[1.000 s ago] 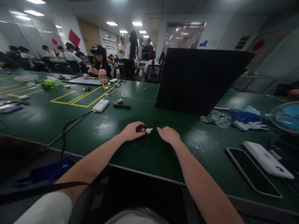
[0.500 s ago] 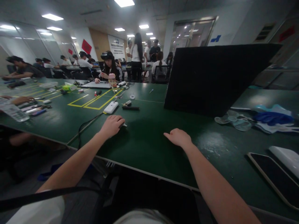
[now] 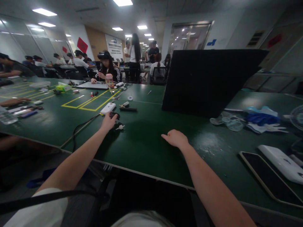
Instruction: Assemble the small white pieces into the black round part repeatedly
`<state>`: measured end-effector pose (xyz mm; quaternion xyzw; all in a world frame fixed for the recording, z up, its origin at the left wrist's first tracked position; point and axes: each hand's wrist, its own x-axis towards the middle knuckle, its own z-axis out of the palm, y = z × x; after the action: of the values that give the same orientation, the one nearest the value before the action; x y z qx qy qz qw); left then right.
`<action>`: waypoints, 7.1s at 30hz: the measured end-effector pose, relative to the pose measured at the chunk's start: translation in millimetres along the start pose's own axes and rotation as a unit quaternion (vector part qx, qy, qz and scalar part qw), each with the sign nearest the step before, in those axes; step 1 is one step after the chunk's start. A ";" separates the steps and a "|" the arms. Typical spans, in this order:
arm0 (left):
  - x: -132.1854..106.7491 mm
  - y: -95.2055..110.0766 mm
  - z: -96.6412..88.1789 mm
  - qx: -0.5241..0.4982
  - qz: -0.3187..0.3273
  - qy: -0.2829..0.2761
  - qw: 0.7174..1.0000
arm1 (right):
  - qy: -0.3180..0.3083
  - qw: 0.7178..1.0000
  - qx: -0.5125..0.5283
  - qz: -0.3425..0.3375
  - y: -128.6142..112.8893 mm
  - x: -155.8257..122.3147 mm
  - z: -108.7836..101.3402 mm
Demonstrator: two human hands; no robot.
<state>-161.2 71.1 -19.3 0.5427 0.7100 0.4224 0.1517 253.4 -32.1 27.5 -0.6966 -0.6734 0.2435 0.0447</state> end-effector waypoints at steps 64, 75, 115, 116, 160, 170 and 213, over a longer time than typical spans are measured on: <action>-126.2 125.7 79.9 -0.051 0.280 -0.324 0.902 | 0.201 0.919 0.066 -0.333 -33.0 -19.1 18.9; -129.4 127.8 76.5 -0.048 0.312 -0.345 0.884 | 0.218 0.903 -0.011 -0.369 -33.3 -21.2 17.1; -125.8 126.5 78.0 -0.046 0.280 -0.330 0.900 | 0.256 0.912 0.254 -0.194 -25.1 -12.0 15.4; -125.8 126.7 77.7 -0.044 0.280 -0.329 0.901 | 0.247 0.912 0.263 -0.195 -25.7 -12.7 15.8; -127.5 125.0 79.6 -0.043 0.290 -0.324 0.900 | 0.222 0.944 0.085 -0.229 -22.6 -16.6 14.7; -130.9 126.4 79.3 -0.003 0.305 -0.304 0.902 | 0.251 0.935 0.146 -0.202 -28.4 -15.1 22.2; -128.7 125.8 79.2 -0.007 0.293 -0.299 0.908 | 0.222 0.949 0.091 -0.204 -26.1 -18.1 13.0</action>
<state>19.9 -3.3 -1.7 0.8261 0.4371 0.2713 0.2298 224.8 -50.5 31.2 -0.5740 -0.7490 0.1293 0.3048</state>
